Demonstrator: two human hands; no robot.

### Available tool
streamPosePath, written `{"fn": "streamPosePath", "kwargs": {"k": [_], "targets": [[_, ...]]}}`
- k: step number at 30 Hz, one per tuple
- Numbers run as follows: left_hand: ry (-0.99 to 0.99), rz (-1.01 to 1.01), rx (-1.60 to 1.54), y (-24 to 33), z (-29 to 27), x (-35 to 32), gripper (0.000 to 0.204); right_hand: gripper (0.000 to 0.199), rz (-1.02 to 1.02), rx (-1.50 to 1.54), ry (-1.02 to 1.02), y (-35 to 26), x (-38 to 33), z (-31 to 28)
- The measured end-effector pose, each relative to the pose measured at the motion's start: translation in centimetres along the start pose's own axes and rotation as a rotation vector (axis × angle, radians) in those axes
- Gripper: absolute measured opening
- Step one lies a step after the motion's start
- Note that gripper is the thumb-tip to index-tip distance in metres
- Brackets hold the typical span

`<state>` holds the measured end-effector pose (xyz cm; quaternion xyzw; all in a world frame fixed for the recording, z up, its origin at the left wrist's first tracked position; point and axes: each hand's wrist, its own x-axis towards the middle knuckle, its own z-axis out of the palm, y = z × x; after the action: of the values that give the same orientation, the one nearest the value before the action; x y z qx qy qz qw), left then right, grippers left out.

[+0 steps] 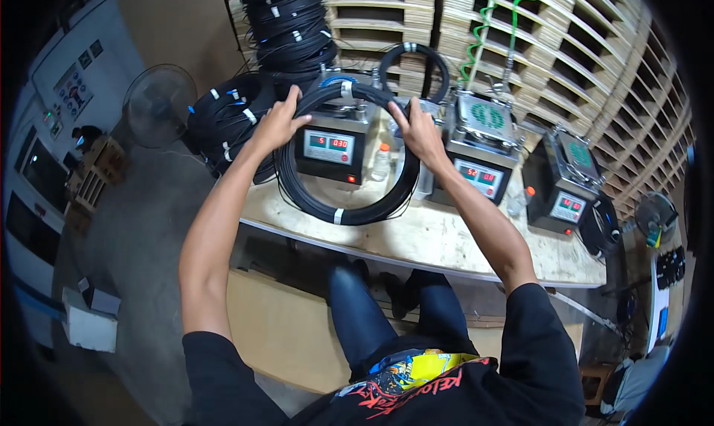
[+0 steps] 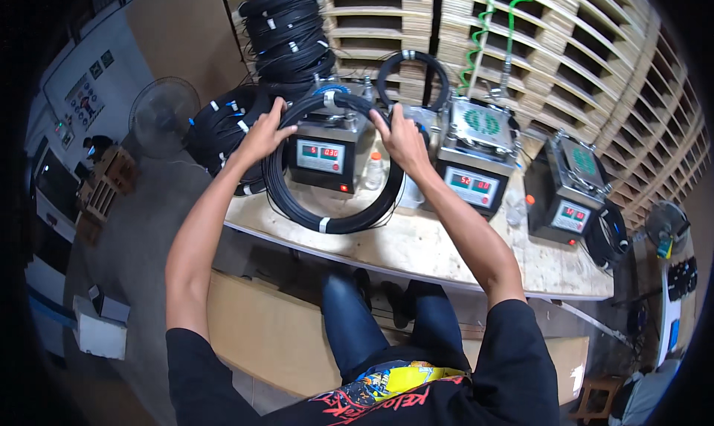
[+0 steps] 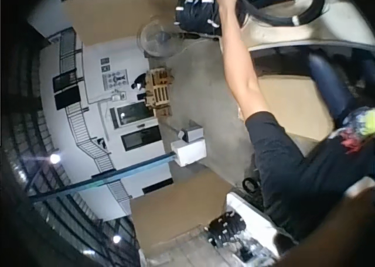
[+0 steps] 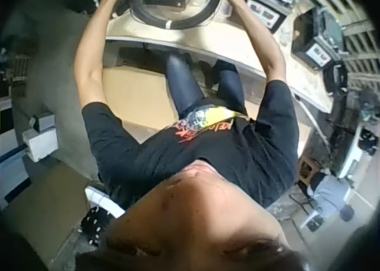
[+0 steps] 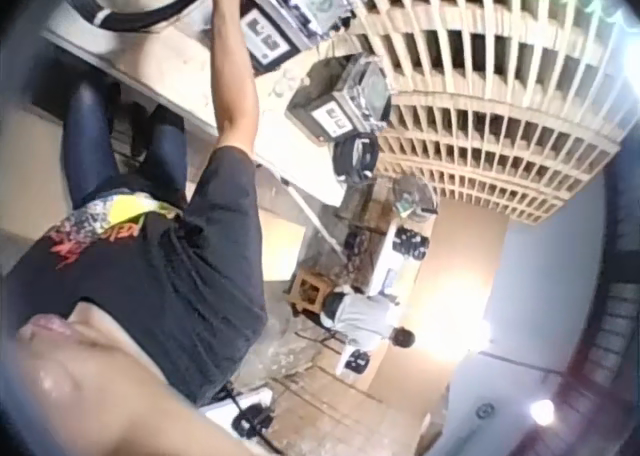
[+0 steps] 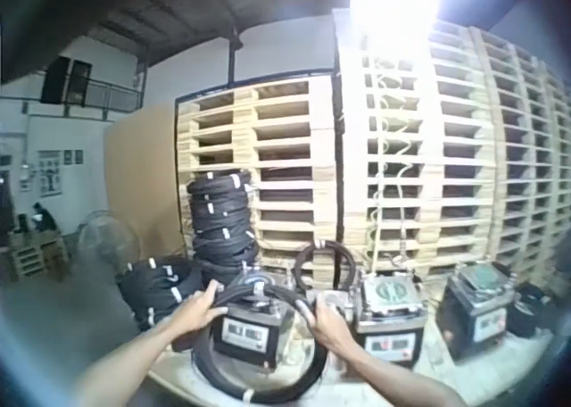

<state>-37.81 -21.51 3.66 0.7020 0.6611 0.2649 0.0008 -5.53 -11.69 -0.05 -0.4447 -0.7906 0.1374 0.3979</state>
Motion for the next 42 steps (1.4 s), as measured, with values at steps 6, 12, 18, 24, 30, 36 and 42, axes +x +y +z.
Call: {"fn": "streamPosePath", "kwargs": {"k": [6,12,18,24,30,36,42], "targets": [[-0.021,-0.003,-0.053,-4.5,-3.3,5.7,0.043,0.058,0.056,0.179,-0.075,-2.7,7.4,3.5],[-0.074,0.029,-0.108,-8.2,-2.1,10.6,0.045,0.053,0.142,0.210,-0.117,-1.8,10.9,6.3],[-0.404,-0.062,-0.314,-10.5,-1.4,13.3,0.046,0.052,0.126,0.183,-0.046,2.4,10.0,10.2],[-0.470,0.131,-0.329,-12.8,-2.0,13.8,0.051,0.046,0.265,0.289,-0.053,-1.1,7.5,9.4],[-0.524,0.157,-0.480,-14.9,-2.3,13.7,0.046,0.047,0.296,0.250,0.015,-0.5,8.0,10.3],[-0.423,0.194,-0.618,-16.3,-1.2,12.9,0.038,0.046,0.383,0.233,0.066,-2.9,7.1,10.1],[-0.411,0.170,-0.587,-16.7,-0.8,12.9,0.036,0.044,0.337,0.217,0.172,-1.6,6.2,11.8]]}}
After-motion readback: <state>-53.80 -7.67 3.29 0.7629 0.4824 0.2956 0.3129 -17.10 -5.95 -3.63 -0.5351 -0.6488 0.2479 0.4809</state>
